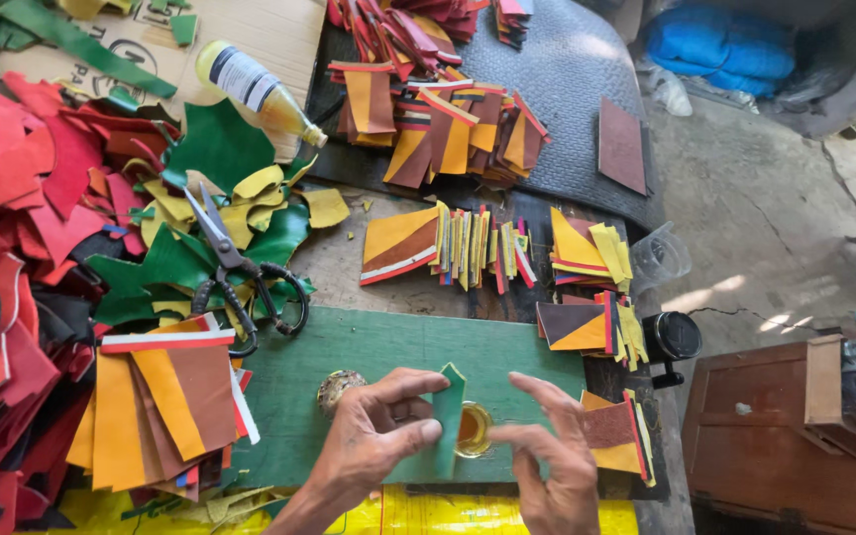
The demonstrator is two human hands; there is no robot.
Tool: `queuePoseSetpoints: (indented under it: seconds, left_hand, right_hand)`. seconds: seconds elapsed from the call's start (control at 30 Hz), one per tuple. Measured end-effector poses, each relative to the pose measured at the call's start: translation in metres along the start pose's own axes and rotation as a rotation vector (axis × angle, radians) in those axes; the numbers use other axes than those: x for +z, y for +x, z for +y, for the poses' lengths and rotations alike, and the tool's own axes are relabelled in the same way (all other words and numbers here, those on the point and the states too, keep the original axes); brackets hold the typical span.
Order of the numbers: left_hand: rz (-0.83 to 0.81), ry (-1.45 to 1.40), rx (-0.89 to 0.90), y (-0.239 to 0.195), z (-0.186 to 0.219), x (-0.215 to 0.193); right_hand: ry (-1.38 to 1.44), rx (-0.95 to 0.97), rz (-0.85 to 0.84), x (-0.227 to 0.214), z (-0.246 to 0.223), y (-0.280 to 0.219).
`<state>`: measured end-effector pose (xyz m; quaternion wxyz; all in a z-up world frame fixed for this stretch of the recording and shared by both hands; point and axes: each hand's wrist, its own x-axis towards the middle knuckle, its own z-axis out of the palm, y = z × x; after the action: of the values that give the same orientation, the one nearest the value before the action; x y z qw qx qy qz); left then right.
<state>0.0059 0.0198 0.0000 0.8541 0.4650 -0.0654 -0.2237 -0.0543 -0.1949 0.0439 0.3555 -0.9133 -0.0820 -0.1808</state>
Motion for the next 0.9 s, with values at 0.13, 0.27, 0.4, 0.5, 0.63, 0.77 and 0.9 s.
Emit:
queuePoseSetpoints:
  seconds: [0.13,0.27,0.4,0.5,0.63,0.77,0.9]
  left_hand:
    - [-0.048,-0.083,0.0,-0.006,0.008,0.022]
    - [-0.063,-0.122,-0.011,-0.005,0.01,0.03]
    - [-0.038,0.037,0.102,-0.001,0.001,0.027]
    - [-0.001,0.11,0.188,-0.001,-0.01,0.022]
    - [0.069,0.134,0.227,0.002,-0.018,0.019]
    - [0.065,-0.079,0.011,0.002,-0.016,0.027]
    - [0.113,-0.133,-0.09,-0.001,-0.012,0.035]
  right_hand:
    - [0.553,0.412,0.193,0.032,-0.02,-0.019]
    - [0.65,0.379,0.225,0.049,-0.028,-0.026]
    - [0.561,0.342,0.252,0.042,-0.022,-0.023]
    - [0.537,0.369,0.246,0.037,-0.017,-0.023]
    - [0.546,0.423,0.248,0.037,-0.012,-0.028]
    - [0.628,0.437,0.259,0.042,-0.01,-0.031]
    - [0.693,0.428,0.292,0.045,-0.011,-0.033]
